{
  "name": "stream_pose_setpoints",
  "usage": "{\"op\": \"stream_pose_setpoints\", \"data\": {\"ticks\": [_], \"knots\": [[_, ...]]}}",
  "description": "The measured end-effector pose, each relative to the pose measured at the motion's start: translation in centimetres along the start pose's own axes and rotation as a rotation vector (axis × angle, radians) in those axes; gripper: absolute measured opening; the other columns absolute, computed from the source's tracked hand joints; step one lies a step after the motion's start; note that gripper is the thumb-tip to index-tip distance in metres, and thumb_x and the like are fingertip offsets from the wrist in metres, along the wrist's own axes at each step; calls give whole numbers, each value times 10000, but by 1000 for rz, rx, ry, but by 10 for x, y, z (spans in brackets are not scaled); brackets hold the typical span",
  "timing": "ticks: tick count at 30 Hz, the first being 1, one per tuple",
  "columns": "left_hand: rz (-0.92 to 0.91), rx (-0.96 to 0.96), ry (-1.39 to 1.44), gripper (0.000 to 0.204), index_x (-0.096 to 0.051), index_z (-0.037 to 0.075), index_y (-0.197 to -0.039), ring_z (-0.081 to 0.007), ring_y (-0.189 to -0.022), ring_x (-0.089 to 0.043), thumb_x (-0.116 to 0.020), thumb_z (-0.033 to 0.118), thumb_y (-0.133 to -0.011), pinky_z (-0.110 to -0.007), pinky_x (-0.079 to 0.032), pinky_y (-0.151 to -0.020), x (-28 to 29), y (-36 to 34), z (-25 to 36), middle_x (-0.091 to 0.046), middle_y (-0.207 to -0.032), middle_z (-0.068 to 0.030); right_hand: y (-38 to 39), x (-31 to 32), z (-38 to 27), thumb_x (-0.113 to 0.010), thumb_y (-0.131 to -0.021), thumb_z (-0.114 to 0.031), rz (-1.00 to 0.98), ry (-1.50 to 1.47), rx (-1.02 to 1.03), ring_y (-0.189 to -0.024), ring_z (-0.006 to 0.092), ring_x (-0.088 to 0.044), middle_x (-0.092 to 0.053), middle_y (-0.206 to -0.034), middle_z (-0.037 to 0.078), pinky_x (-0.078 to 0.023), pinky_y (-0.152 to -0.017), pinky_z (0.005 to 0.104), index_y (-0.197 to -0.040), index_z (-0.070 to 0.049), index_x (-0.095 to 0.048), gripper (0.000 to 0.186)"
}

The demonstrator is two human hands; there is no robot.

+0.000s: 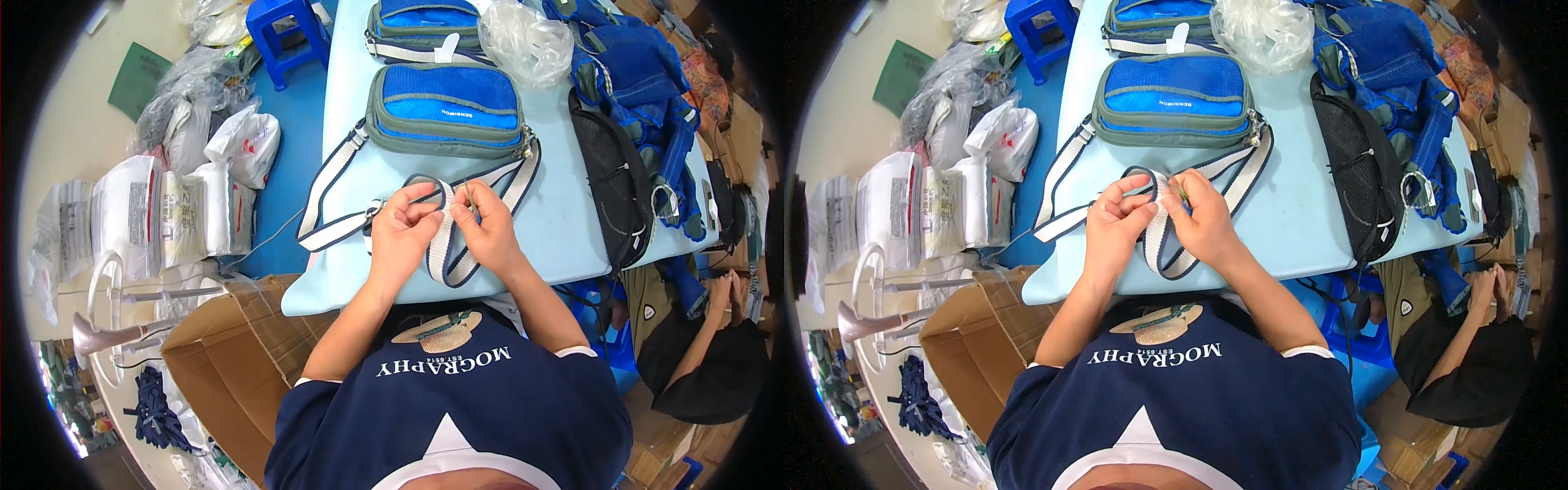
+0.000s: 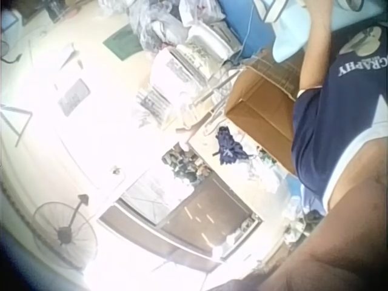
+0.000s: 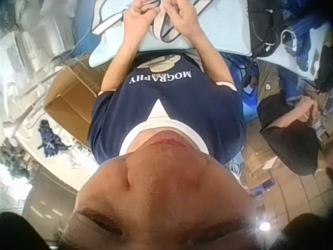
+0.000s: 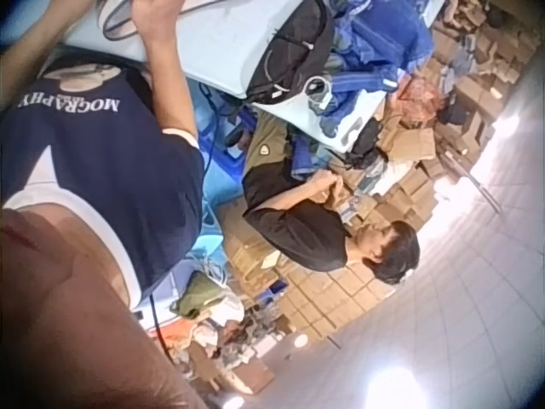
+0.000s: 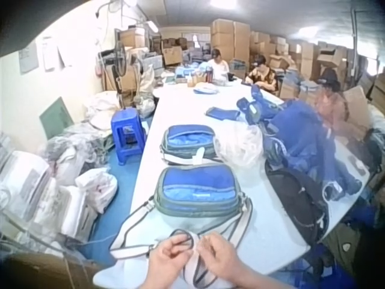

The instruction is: Inspecting small blue bags, trimming loose threads with nippers, and attaching shoulder straps.

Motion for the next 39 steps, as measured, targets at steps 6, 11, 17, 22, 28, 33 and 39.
{"op": "stream_pose_setpoints", "data": {"ticks": [6, 11, 17, 22, 28, 33, 39], "knots": [[23, -20, 253, 383, -472, -15, -1188, -129, -810, -631, -568, -79, -823, -231, -508, -701, 6, -3, -5, -659, -948, -118, 5, 14, 2, -616, -819, -74, 36, -45, -159, -669, 119, -507, -548, -771, 23, -425, -601, 267, -991, 3, -546, 201], [59, -75, 219, 394, -465, -7, -1200, -114, -819, -623, -578, -73, -828, -223, -503, -705, 5, 1, -3, -659, -967, -120, 9, 29, -29, -661, -744, -49, 23, 352, 93, -674, 188, -573, -597, -763, 75, -452, -587, 307, -1087, -17, -587, 353], [33, -176, 154, 427, -453, 7, -1226, -96, -844, -607, -569, -89, -827, -215, -485, -736, 0, 4, 5, -657, -1003, -121, 7, 25, -35, -717, -671, -72, -8, 465, 204, -676, 229, -582, -614, -785, 84, -462, -583, 322, -1072, -38, -613, 415], [34, -161, 118, 439, -447, 10, -1235, -91, -845, -602, -562, -98, -825, -211, -479, -735, 0, 4, 5, -657, -1005, -120, 6, 25, -35, -718, -675, -74, -43, 485, 200, -675, 220, -589, -621, -786, 85, -465, -576, 315, -1049, -36, -629, 386], [30, -168, 108, 440, -447, 9, -1234, -88, -839, -603, -566, -97, -823, -209, -480, -727, -1, 3, 3, -661, -995, -120, 6, 26, -32, -704, -708, -141, -21, 464, 192, -652, 229, -588, -620, -768, 62, -459, -553, 326, -994, -55, -643, 306], [45, -156, 141, 440, -453, 8, -1229, -84, -811, -606, -573, -96, -819, -203, -482, -709, 0, 3, 3, -668, -973, -122, 7, 26, -31, -702, -712, -140, -6, 485, 200, -644, 225, -590, -624, -765, 59, -458, -548, 323, -987, -60, -646, 291], [76, -136, 143, 439, -456, 0, -1225, -83, -781, -611, -584, -91, -814, -199, -488, -683, 3, 3, 3, -671, -962, -132, 7, 24, -32, -703, -710, -134, 8, 516, 256, -636, 223, -591, -624, -759, 51, -453, -540, 320, -989, -63, -645, 293]]}}
Point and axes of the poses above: each hand's wrist, its own y-axis away from the middle knuckle, its own x-axis out of the back of the hand, z = x × y, the point moved 7 cm from there along -y, towards the middle knuckle
